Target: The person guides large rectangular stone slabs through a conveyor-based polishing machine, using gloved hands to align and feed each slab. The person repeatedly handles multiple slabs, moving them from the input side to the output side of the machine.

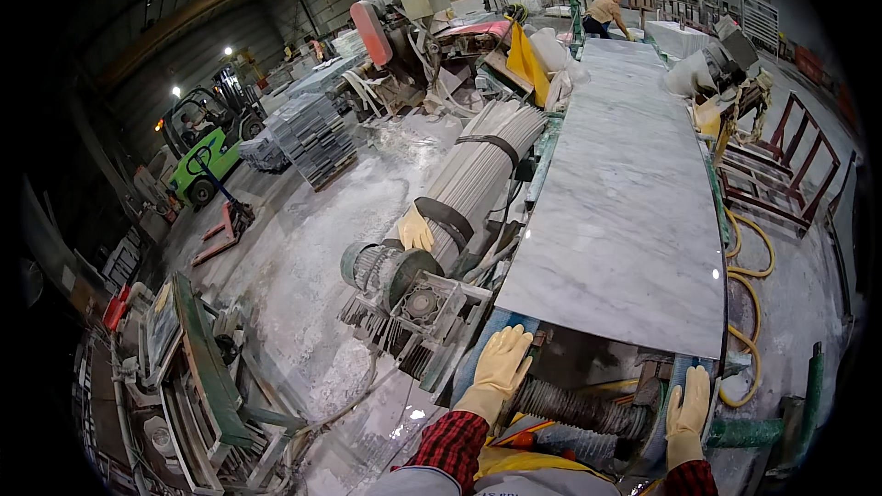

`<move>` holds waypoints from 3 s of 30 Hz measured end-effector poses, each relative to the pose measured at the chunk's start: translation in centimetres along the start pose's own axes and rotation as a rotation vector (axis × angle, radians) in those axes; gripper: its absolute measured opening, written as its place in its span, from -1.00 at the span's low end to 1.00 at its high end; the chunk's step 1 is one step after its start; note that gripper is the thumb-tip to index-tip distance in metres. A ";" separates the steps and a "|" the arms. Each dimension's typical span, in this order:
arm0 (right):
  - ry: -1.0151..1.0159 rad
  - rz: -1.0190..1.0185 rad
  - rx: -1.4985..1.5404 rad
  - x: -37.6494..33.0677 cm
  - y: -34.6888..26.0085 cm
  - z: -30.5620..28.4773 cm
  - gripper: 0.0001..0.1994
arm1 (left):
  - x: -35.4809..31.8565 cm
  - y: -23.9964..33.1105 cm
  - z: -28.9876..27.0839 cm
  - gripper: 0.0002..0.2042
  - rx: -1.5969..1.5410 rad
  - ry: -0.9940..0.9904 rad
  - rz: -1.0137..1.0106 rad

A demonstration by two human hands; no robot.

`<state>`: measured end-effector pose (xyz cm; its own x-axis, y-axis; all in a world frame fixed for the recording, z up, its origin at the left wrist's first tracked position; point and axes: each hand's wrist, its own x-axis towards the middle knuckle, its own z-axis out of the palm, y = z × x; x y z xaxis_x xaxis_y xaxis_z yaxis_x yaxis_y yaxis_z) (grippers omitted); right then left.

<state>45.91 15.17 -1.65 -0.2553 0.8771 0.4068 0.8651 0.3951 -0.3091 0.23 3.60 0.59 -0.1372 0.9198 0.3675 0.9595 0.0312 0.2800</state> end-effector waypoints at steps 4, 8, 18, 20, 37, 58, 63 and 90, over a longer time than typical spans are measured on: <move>-0.015 0.005 -0.023 -0.2 -0.2 -0.2 -0.49 | -0.1 0.2 -0.4 -0.51 -0.022 0.005 0.003; -0.018 0.014 -0.001 -0.6 0.3 0.3 -0.50 | -0.4 0.2 -0.3 -0.52 -0.012 0.035 0.013; -0.039 0.067 0.152 -1.8 2.7 2.3 -0.48 | -0.6 0.4 -0.5 -0.53 -0.028 0.038 0.018; -0.060 0.075 0.176 -2.1 3.3 2.8 -0.45 | -0.8 0.4 -0.4 -0.53 -0.031 0.039 0.013; -0.021 -0.005 -0.009 -1.4 -0.4 -0.6 -0.50 | -1.4 0.5 -1.3 -0.55 -0.045 0.025 0.020; -0.042 0.085 0.075 -2.3 -0.6 -0.7 -0.51 | -2.1 0.9 -1.4 -0.56 -0.008 0.024 0.024; -0.025 0.045 0.026 -2.4 -1.0 -1.0 -0.50 | -2.4 1.0 -1.6 -0.56 0.012 0.018 0.016; 0.044 -0.057 0.037 -3.2 -1.0 -1.5 -0.50 | -2.7 2.0 -3.6 -0.55 -0.004 -0.013 0.040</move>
<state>46.53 11.51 -1.35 -0.2839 0.8405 0.4615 0.8331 0.4545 -0.3152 1.68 -0.25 3.32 -0.0951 0.9254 0.3667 0.9632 -0.0075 0.2687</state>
